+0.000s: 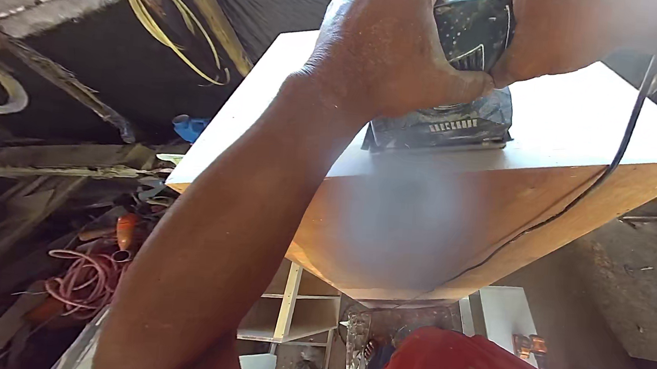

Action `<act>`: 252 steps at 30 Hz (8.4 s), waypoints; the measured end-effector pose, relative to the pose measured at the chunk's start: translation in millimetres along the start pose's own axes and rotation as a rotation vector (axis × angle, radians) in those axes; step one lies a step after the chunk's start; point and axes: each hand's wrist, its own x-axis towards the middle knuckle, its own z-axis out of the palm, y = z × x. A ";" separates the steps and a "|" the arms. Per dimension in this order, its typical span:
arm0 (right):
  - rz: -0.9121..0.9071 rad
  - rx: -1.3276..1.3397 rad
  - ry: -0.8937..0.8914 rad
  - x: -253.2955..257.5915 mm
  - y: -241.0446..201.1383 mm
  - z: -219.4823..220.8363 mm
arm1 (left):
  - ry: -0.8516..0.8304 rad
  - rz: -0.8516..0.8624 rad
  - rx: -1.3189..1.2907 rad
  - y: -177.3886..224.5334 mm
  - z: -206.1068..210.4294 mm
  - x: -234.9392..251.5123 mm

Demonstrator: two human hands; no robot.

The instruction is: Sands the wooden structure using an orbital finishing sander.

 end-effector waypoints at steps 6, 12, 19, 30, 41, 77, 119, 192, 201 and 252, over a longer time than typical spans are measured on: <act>-0.118 0.193 -0.136 36.7 27.6 9.2 | -0.044 0.069 -0.084 -20.6 -7.3 -2.5; 0.025 0.038 0.078 43.3 22.5 22.3 | -0.043 0.104 -0.136 -40.3 -16.4 -10.7; -0.330 0.394 -0.509 138.3 46.7 45.4 | -0.002 0.089 -0.151 -61.2 -25.8 -25.3; 0.016 0.054 -0.071 51.6 -85.3 32.5 | 0.000 0.083 -0.155 -97.2 -39.4 -42.0; -0.697 0.597 -0.328 131.0 -49.2 63.2 | -0.045 0.312 -0.080 -174.6 -42.2 -38.6; -0.029 0.034 -0.083 114.7 -220.8 64.6 | -0.026 -0.094 0.029 -208.4 -101.1 -114.0; 0.430 0.166 -0.133 223.3 -200.8 63.8 | 0.345 -0.423 -0.292 -338.7 -110.3 -265.1; 0.237 -0.039 -0.100 425.8 -203.4 92.0 | 0.834 -0.327 -1.042 -255.4 71.1 -239.2; 0.251 -0.042 -0.086 437.8 -195.4 92.4 | 0.823 -0.331 -1.018 -256.5 71.7 -237.1; 0.268 -0.032 -0.112 427.8 -191.2 87.3 | 0.511 -0.460 -0.964 -262.8 32.1 -248.4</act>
